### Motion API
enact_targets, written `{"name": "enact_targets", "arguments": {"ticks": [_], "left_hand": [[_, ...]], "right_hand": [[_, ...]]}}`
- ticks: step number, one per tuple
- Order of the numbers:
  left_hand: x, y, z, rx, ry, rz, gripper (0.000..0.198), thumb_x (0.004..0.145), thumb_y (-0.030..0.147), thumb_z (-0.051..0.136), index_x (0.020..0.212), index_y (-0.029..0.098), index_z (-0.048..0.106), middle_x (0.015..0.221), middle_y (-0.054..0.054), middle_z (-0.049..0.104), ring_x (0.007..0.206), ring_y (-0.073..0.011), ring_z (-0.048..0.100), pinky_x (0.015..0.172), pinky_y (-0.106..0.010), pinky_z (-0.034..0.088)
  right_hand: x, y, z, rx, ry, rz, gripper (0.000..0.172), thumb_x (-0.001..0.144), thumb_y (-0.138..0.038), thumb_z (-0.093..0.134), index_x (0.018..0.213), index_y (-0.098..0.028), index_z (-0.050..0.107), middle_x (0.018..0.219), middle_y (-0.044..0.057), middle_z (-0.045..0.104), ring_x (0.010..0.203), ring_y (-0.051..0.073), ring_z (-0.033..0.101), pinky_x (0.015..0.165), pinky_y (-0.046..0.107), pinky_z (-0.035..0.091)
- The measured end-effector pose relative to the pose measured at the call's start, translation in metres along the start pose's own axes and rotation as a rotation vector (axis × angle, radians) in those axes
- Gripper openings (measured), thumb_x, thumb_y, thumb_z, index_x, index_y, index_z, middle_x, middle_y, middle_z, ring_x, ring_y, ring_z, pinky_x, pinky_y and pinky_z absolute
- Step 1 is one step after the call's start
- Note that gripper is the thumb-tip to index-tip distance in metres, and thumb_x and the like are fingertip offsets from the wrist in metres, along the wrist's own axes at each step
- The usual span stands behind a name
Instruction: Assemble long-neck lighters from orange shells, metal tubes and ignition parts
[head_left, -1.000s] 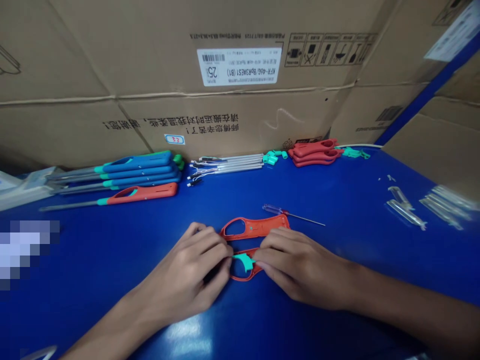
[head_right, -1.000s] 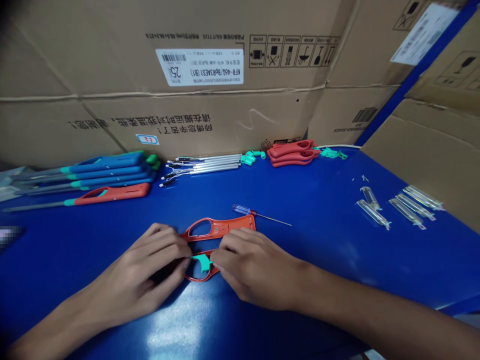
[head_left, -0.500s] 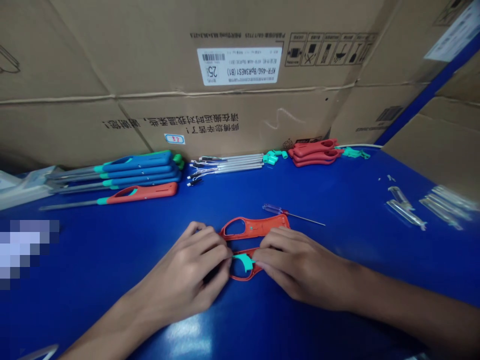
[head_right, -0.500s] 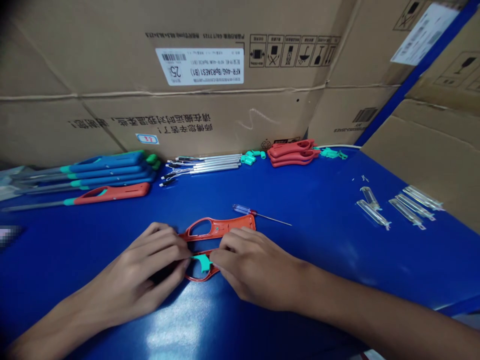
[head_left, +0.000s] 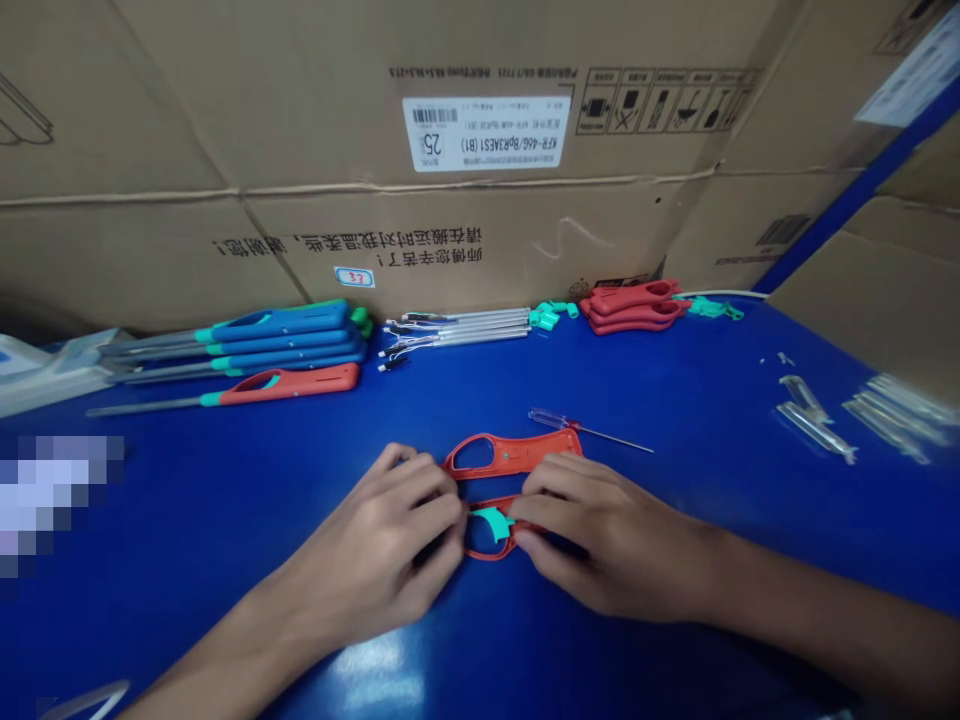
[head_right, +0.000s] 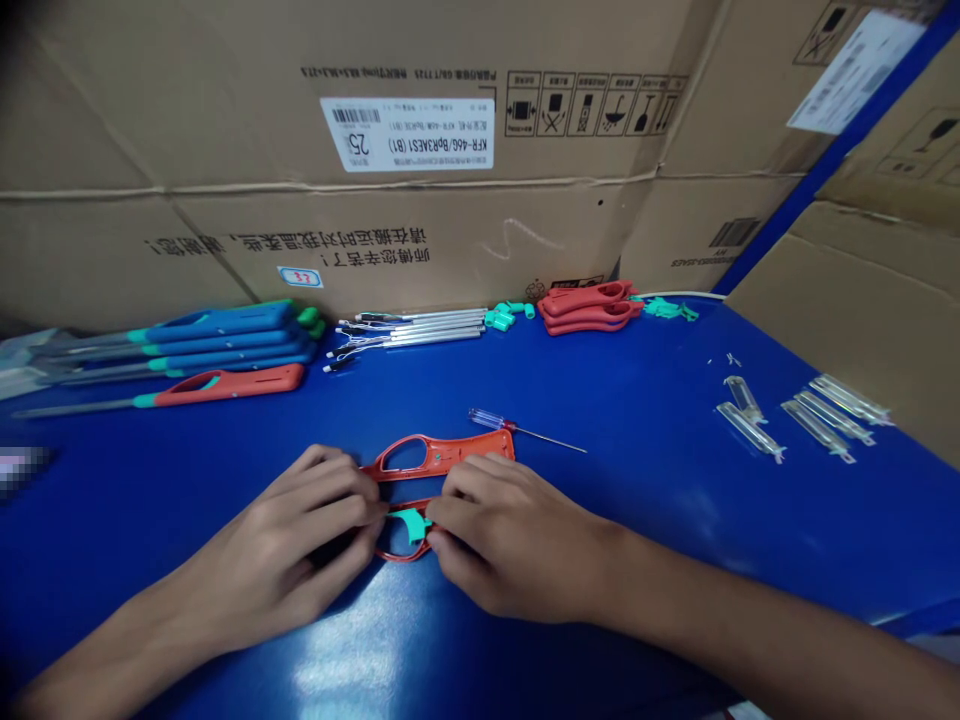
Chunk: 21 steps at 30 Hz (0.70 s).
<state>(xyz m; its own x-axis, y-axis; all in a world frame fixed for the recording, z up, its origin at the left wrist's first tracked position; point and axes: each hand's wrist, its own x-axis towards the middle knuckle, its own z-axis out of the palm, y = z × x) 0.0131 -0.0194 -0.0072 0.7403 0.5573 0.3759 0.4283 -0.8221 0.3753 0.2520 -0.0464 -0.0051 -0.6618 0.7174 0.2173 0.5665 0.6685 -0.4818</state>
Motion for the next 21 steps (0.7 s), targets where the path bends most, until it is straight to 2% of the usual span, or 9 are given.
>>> {"name": "enact_targets", "arguments": {"ticks": [3,6,13,21], "left_hand": [[0.0,-0.0005,0.0001,0.031,0.032,0.027,0.015,0.092,0.009,0.052,0.096,0.015,0.065,0.084,-0.005,0.066,0.078,-0.0178,0.057,0.078,-0.039,0.042],[0.0007,-0.0007,0.0003,0.055,0.052,0.044,0.022,0.091,0.009,0.054,0.111,0.015,0.062,0.087,-0.005,0.068,0.078,-0.0179,0.058,0.079,-0.039,0.043],[0.0017,0.0033,0.0002,0.019,0.018,0.04,0.014,0.088,0.02,0.063,0.102,0.016,0.064,0.089,-0.005,0.068,0.084,-0.0206,0.059,0.079,-0.039,0.043],[0.0015,0.0052,0.0021,-0.011,0.015,0.041,0.013,0.088,0.02,0.064,0.101,0.018,0.065,0.089,-0.005,0.068,0.083,-0.0198,0.059,0.079,-0.039,0.042]], "right_hand": [[0.0,-0.0012,-0.0002,0.005,0.002,0.019,0.013,0.093,-0.02,0.057,0.095,-0.015,0.069,0.089,0.005,0.064,0.085,0.017,0.061,0.082,0.031,0.049],[-0.0008,-0.0007,-0.0005,0.003,0.006,0.01,0.013,0.092,-0.022,0.059,0.096,-0.015,0.069,0.091,0.006,0.064,0.086,0.017,0.061,0.082,0.031,0.049],[-0.0002,0.0008,-0.0005,-0.018,0.025,-0.014,0.015,0.093,-0.022,0.058,0.097,-0.014,0.069,0.09,0.007,0.064,0.085,0.018,0.06,0.081,0.032,0.049],[-0.0005,0.0026,0.0011,-0.02,0.022,-0.024,0.014,0.094,-0.022,0.058,0.098,-0.014,0.069,0.09,0.007,0.065,0.086,0.018,0.06,0.083,0.032,0.049]]}}
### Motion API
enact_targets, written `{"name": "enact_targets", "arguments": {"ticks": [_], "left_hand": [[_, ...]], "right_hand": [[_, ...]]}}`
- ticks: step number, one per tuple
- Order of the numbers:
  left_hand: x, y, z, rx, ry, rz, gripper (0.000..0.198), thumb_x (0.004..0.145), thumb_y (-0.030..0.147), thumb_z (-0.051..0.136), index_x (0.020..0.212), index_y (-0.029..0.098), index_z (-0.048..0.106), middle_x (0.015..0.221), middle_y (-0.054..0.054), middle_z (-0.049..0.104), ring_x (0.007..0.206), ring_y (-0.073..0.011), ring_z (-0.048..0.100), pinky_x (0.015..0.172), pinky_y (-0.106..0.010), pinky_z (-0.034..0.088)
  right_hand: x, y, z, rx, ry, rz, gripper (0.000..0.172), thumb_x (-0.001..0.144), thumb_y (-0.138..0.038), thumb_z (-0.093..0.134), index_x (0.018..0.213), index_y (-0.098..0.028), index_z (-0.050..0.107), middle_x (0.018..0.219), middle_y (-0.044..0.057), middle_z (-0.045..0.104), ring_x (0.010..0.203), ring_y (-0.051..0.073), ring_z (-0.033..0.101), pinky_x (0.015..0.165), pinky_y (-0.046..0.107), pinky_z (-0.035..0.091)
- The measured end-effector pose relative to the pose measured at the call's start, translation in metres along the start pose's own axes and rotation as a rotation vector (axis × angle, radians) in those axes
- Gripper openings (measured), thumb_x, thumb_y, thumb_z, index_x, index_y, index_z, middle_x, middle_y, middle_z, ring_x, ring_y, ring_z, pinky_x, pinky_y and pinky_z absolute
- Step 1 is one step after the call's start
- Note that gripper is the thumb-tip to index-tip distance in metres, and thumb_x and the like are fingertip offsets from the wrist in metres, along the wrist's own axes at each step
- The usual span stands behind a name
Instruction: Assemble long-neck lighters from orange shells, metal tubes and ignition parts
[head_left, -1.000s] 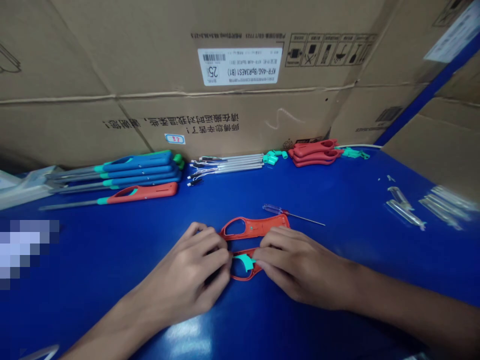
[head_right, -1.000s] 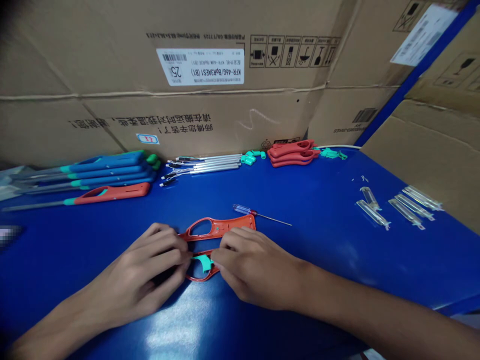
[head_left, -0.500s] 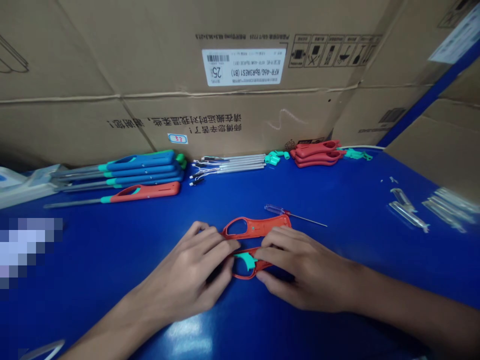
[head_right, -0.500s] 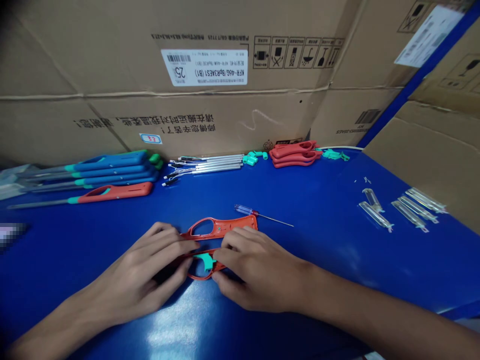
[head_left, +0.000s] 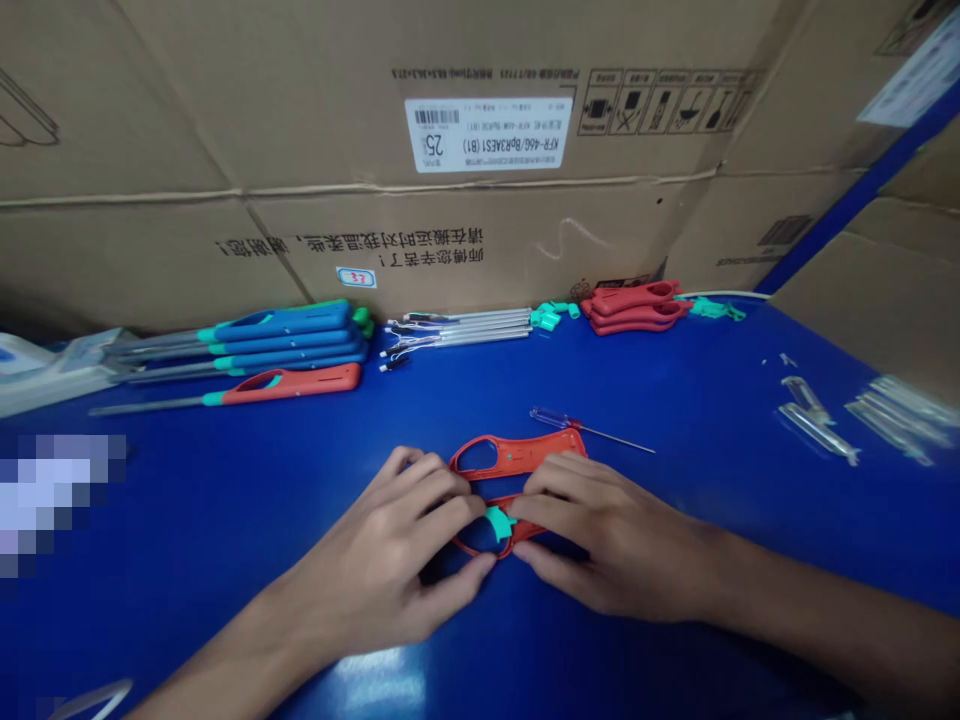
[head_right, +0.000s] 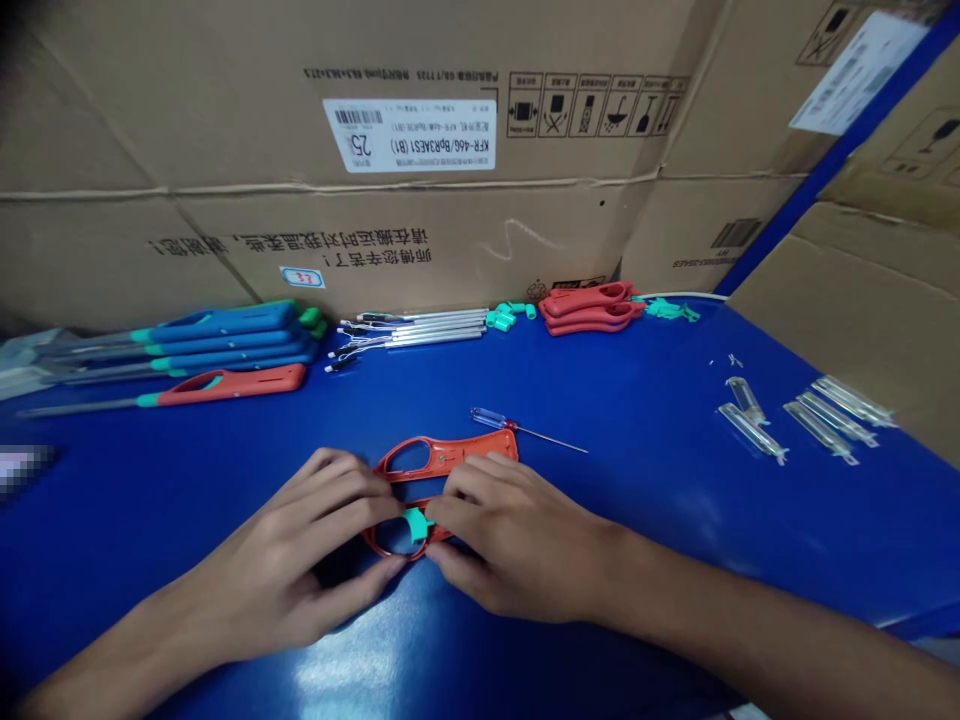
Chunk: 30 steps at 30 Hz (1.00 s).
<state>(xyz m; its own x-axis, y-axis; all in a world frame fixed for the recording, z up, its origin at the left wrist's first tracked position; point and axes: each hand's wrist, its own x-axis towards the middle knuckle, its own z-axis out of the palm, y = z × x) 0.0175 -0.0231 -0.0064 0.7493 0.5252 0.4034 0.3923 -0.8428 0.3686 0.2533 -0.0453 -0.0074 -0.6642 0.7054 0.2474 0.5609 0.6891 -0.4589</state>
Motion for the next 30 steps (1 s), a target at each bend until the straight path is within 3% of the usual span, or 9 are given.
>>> {"name": "enact_targets", "arguments": {"ticks": [4,22,30], "left_hand": [[-0.0005,-0.0007,0.0001,0.007,0.004,-0.005,0.013,0.087,0.021,0.065,0.1,0.018,0.065,0.09,-0.005,0.068,0.084,-0.0199,0.06,0.08,-0.039,0.042],[0.0,-0.0005,-0.001,-0.012,0.018,0.001,0.01,0.086,0.02,0.067,0.094,0.017,0.064,0.085,-0.004,0.066,0.079,-0.0192,0.057,0.079,-0.04,0.041],[-0.0013,-0.003,0.0001,-0.001,0.006,0.002,0.009,0.088,0.021,0.066,0.093,0.016,0.062,0.085,-0.004,0.065,0.078,-0.0179,0.057,0.082,-0.04,0.039]], "right_hand": [[-0.0002,-0.0004,0.0003,0.008,0.008,0.01,0.015,0.092,-0.021,0.059,0.103,-0.015,0.066,0.093,0.007,0.067,0.09,0.019,0.062,0.087,0.032,0.05],[0.0004,-0.0014,-0.0034,-0.038,-0.056,-0.023,0.018,0.097,-0.022,0.053,0.094,-0.015,0.069,0.092,0.006,0.063,0.085,0.017,0.058,0.084,0.032,0.049],[-0.0012,-0.003,-0.0007,-0.009,0.006,-0.037,0.014,0.095,-0.019,0.056,0.1,-0.014,0.068,0.091,0.007,0.064,0.085,0.018,0.059,0.082,0.032,0.051]]}}
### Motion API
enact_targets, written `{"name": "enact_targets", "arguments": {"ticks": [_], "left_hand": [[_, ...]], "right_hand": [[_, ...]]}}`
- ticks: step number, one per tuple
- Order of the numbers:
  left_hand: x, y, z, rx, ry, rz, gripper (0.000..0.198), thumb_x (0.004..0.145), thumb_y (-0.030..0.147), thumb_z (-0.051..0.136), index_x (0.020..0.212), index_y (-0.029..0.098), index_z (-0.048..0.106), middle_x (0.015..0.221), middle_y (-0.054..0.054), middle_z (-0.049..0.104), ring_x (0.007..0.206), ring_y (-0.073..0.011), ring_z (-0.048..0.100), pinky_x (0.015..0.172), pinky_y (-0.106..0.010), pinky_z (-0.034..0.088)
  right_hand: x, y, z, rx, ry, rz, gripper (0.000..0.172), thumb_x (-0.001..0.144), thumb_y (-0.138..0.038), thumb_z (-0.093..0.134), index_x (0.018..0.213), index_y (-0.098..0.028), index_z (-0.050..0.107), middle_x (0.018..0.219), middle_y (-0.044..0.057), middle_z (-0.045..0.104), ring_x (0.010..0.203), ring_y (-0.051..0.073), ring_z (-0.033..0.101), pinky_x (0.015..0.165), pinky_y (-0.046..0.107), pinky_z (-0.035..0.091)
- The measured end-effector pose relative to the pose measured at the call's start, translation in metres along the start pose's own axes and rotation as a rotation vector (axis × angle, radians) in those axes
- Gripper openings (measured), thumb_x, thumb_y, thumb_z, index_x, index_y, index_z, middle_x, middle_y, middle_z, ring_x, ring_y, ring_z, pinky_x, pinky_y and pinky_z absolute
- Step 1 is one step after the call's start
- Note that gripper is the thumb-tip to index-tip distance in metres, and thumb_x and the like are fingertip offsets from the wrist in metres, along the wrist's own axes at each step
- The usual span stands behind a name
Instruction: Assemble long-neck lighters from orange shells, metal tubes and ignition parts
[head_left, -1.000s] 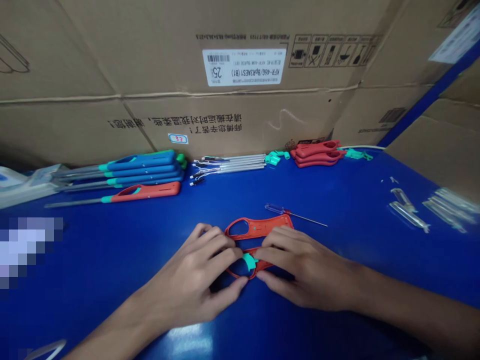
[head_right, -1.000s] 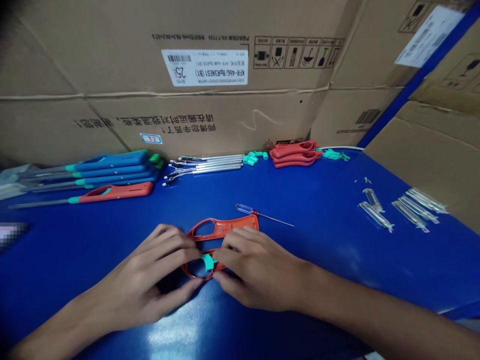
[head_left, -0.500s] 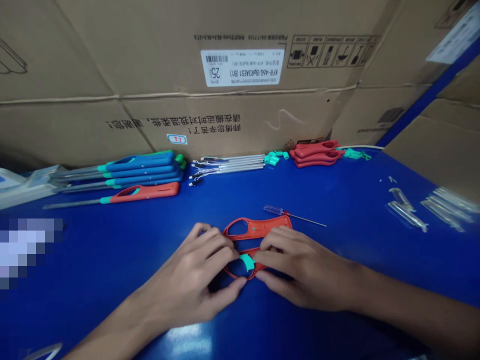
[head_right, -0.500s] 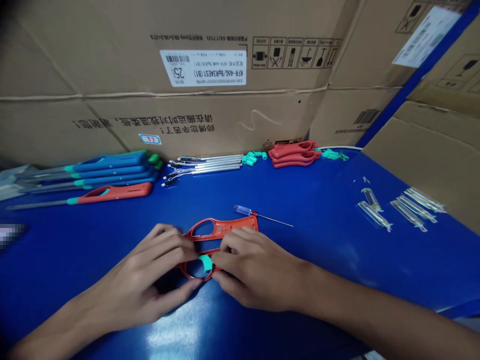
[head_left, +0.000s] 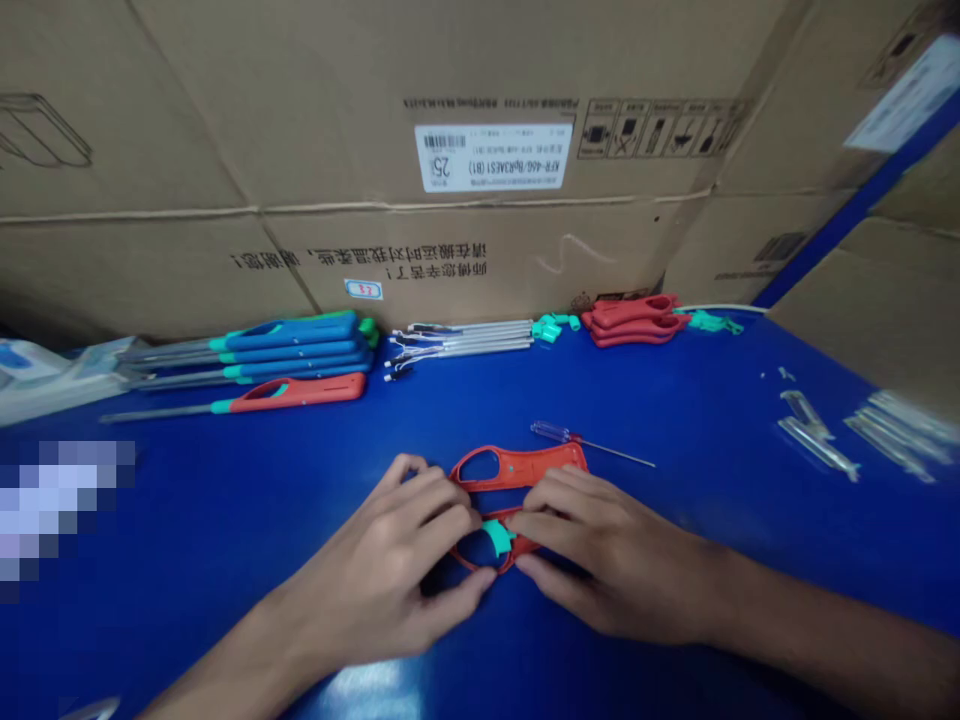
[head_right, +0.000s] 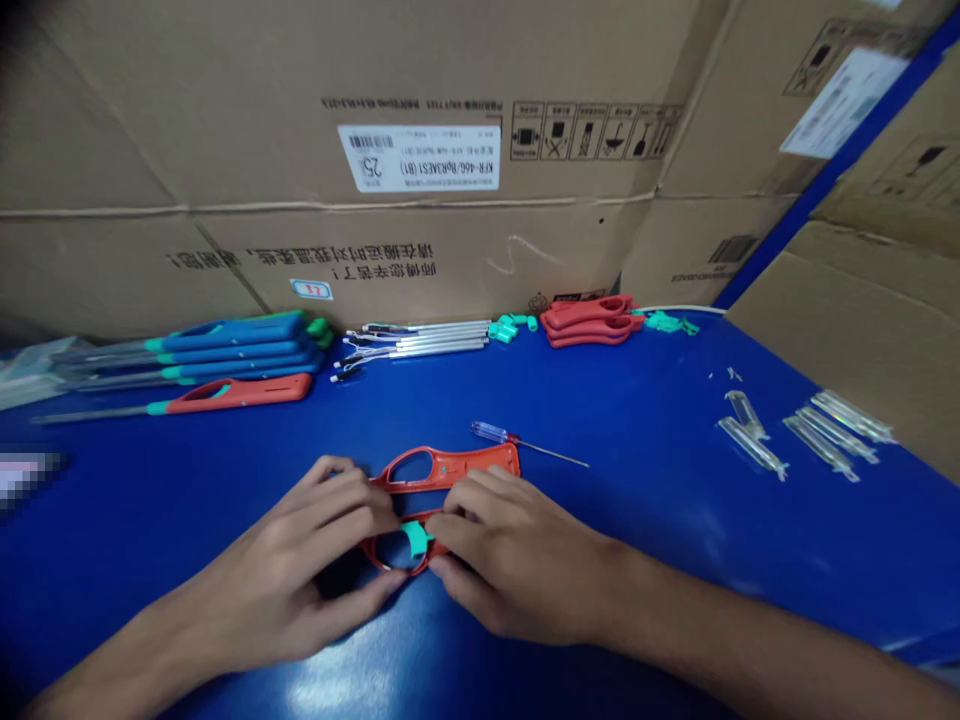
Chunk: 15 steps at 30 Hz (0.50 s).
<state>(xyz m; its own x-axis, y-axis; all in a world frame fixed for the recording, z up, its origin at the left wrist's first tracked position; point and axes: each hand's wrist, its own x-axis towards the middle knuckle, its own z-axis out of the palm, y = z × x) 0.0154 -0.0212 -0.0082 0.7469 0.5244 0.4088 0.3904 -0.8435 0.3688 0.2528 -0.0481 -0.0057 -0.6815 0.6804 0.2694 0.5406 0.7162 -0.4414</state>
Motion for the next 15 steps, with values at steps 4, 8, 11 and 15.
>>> {"name": "enact_targets", "arguments": {"ticks": [4,8,11,15], "left_hand": [[-0.001,-0.001,0.002,-0.005,-0.013,-0.024,0.009,0.088,0.025,0.065,0.088,0.016,0.062,0.081,-0.003,0.063,0.077,-0.0179,0.056,0.082,-0.04,0.039],[-0.001,-0.003,0.002,-0.005,-0.007,-0.014,0.014,0.085,0.028,0.067,0.088,0.016,0.063,0.083,-0.004,0.064,0.079,-0.0186,0.057,0.084,-0.041,0.038],[-0.003,-0.005,0.003,0.002,-0.007,-0.016,0.016,0.084,0.031,0.067,0.085,0.016,0.062,0.082,-0.003,0.063,0.078,-0.0175,0.057,0.083,-0.04,0.038],[-0.005,-0.006,0.004,0.024,-0.013,-0.009,0.019,0.083,0.035,0.066,0.084,0.016,0.063,0.082,-0.002,0.065,0.077,-0.0166,0.057,0.081,-0.038,0.037]], "right_hand": [[0.004,0.01,-0.007,0.053,0.24,-0.066,0.014,0.094,-0.013,0.055,0.104,-0.015,0.065,0.096,0.006,0.067,0.086,0.014,0.06,0.082,0.028,0.052],[0.029,0.04,-0.022,-0.233,0.235,0.056,0.016,0.095,-0.019,0.053,0.102,-0.012,0.066,0.098,0.01,0.068,0.094,0.018,0.062,0.085,0.031,0.054],[0.063,0.068,-0.026,-0.325,0.143,0.124,0.02,0.092,-0.018,0.06,0.109,-0.011,0.067,0.105,0.011,0.069,0.101,0.023,0.063,0.092,0.04,0.054],[0.11,0.089,-0.017,-0.48,0.039,0.216,0.025,0.096,-0.028,0.061,0.117,-0.015,0.063,0.116,0.008,0.066,0.104,0.022,0.065,0.091,0.044,0.054]]}}
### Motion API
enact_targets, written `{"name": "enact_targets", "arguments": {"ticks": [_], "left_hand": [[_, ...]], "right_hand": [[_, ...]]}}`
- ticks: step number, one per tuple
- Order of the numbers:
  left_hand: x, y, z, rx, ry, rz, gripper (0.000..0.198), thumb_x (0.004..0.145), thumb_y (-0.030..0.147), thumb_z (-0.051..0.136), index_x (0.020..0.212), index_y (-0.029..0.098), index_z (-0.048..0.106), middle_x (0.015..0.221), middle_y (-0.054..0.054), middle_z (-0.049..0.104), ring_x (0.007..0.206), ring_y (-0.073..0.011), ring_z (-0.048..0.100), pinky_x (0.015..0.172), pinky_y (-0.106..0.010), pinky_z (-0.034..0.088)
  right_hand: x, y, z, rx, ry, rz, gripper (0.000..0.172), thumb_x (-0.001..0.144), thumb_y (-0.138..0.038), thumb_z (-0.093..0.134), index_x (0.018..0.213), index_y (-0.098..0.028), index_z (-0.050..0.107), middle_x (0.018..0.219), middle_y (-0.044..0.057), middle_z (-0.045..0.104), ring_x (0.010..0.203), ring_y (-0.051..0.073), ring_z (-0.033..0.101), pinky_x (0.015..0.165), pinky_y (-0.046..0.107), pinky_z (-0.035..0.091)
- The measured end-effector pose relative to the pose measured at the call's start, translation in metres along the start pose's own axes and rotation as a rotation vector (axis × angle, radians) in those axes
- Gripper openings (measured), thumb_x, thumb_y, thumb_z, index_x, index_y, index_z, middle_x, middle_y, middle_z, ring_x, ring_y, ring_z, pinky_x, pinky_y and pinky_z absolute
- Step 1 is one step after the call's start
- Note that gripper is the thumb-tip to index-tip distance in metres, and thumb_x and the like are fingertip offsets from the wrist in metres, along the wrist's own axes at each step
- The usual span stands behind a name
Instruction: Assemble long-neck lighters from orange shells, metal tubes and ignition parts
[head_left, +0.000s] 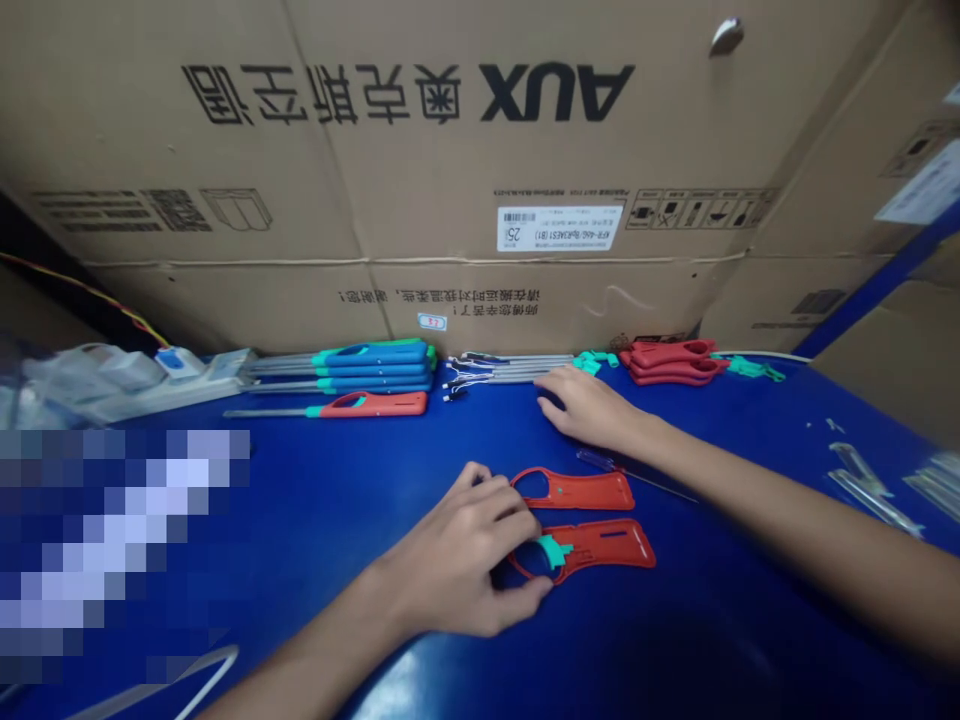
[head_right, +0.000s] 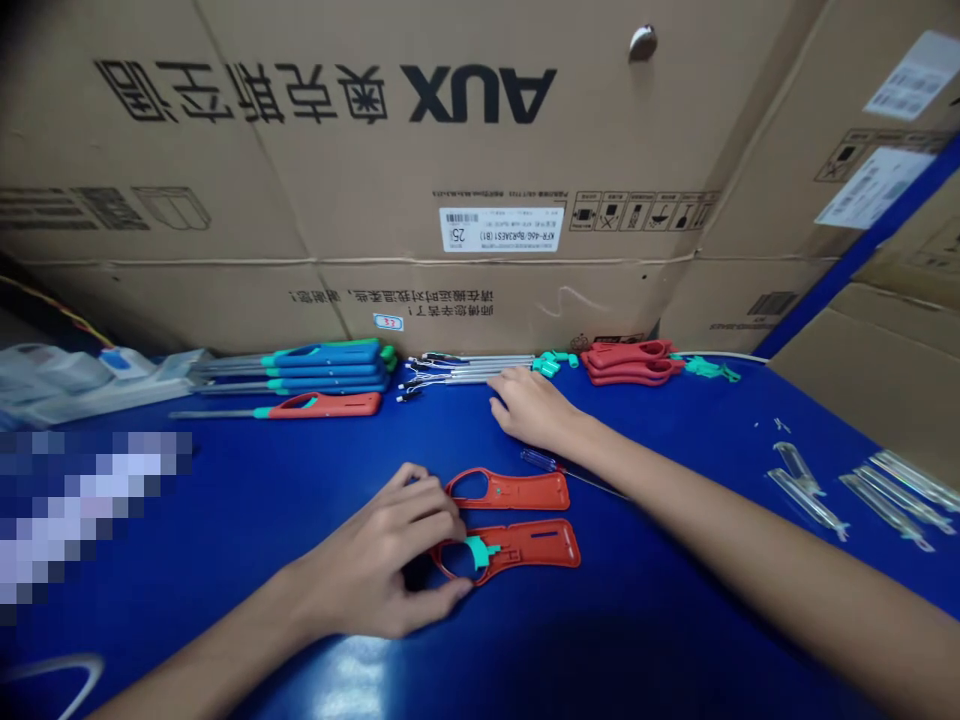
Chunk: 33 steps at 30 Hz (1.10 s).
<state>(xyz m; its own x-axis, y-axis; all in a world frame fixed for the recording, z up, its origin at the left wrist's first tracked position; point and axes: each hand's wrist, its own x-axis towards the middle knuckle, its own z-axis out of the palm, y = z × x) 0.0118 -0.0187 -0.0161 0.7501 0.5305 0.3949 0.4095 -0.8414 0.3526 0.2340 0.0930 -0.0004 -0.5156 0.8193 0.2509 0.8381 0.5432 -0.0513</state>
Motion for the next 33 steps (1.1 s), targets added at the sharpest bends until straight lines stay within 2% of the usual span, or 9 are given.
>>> {"name": "enact_targets", "arguments": {"ticks": [3,6,12,21,24,27,30,33], "left_hand": [[0.0,-0.001,0.0,0.017,0.0,0.006,0.021,0.083,0.037,0.065,0.084,0.016,0.064,0.08,-0.002,0.065,0.076,-0.0164,0.057,0.08,-0.037,0.037],[-0.001,-0.001,0.0,0.033,-0.003,0.011,0.023,0.083,0.039,0.065,0.085,0.016,0.065,0.081,-0.002,0.065,0.077,-0.0171,0.057,0.082,-0.038,0.037],[-0.003,0.001,0.0,0.059,0.0,0.021,0.024,0.081,0.04,0.066,0.083,0.016,0.065,0.082,-0.003,0.067,0.078,-0.0174,0.058,0.08,-0.037,0.037],[-0.003,0.002,0.0,0.065,0.049,0.03,0.023,0.08,0.04,0.068,0.086,0.017,0.066,0.081,-0.002,0.068,0.081,-0.0183,0.058,0.09,-0.042,0.035],[-0.003,0.002,-0.001,0.064,0.085,0.036,0.026,0.078,0.041,0.069,0.088,0.018,0.067,0.081,-0.002,0.068,0.081,-0.0186,0.058,0.09,-0.043,0.036],[-0.003,0.002,-0.002,0.068,0.145,0.022,0.025,0.08,0.041,0.066,0.08,0.016,0.065,0.076,-0.002,0.065,0.076,-0.0182,0.055,0.085,-0.043,0.037],[-0.002,0.002,-0.004,0.074,0.207,-0.008,0.024,0.086,0.036,0.061,0.073,0.015,0.063,0.073,-0.003,0.065,0.072,-0.0178,0.054,0.083,-0.044,0.038],[-0.001,0.003,-0.007,0.066,0.248,-0.039,0.017,0.091,0.031,0.059,0.09,0.015,0.066,0.086,-0.007,0.07,0.079,-0.0203,0.058,0.084,-0.045,0.04]], "right_hand": [[0.021,-0.007,0.008,-0.11,-0.062,0.021,0.032,0.097,-0.034,0.061,0.123,-0.016,0.06,0.124,0.009,0.062,0.105,0.023,0.064,0.089,0.044,0.055],[0.028,-0.014,0.01,-0.185,-0.099,0.038,0.033,0.097,-0.034,0.06,0.124,-0.016,0.059,0.125,0.01,0.061,0.106,0.023,0.064,0.089,0.044,0.055],[0.027,-0.02,0.001,-0.229,-0.142,0.05,0.033,0.097,-0.034,0.061,0.125,-0.016,0.059,0.125,0.01,0.061,0.106,0.023,0.064,0.089,0.044,0.055],[0.014,-0.012,-0.012,-0.094,-0.248,-0.01,0.032,0.097,-0.034,0.06,0.123,-0.016,0.06,0.121,0.009,0.063,0.101,0.021,0.065,0.085,0.041,0.057],[0.002,-0.015,-0.025,-0.038,-0.182,-0.019,0.024,0.096,-0.032,0.061,0.113,-0.015,0.063,0.11,0.007,0.066,0.093,0.019,0.065,0.082,0.038,0.056],[-0.017,-0.021,-0.041,0.038,-0.057,-0.038,0.007,0.088,-0.016,0.062,0.093,-0.013,0.066,0.09,0.007,0.066,0.081,0.018,0.062,0.077,0.034,0.053],[-0.041,-0.03,-0.056,0.138,0.066,-0.067,0.012,0.085,-0.013,0.057,0.093,-0.014,0.065,0.086,0.006,0.064,0.073,0.016,0.059,0.069,0.031,0.05],[-0.061,-0.039,-0.066,0.25,0.148,-0.092,0.015,0.089,-0.017,0.053,0.097,-0.015,0.065,0.081,0.003,0.061,0.067,0.013,0.057,0.063,0.026,0.048]]}}
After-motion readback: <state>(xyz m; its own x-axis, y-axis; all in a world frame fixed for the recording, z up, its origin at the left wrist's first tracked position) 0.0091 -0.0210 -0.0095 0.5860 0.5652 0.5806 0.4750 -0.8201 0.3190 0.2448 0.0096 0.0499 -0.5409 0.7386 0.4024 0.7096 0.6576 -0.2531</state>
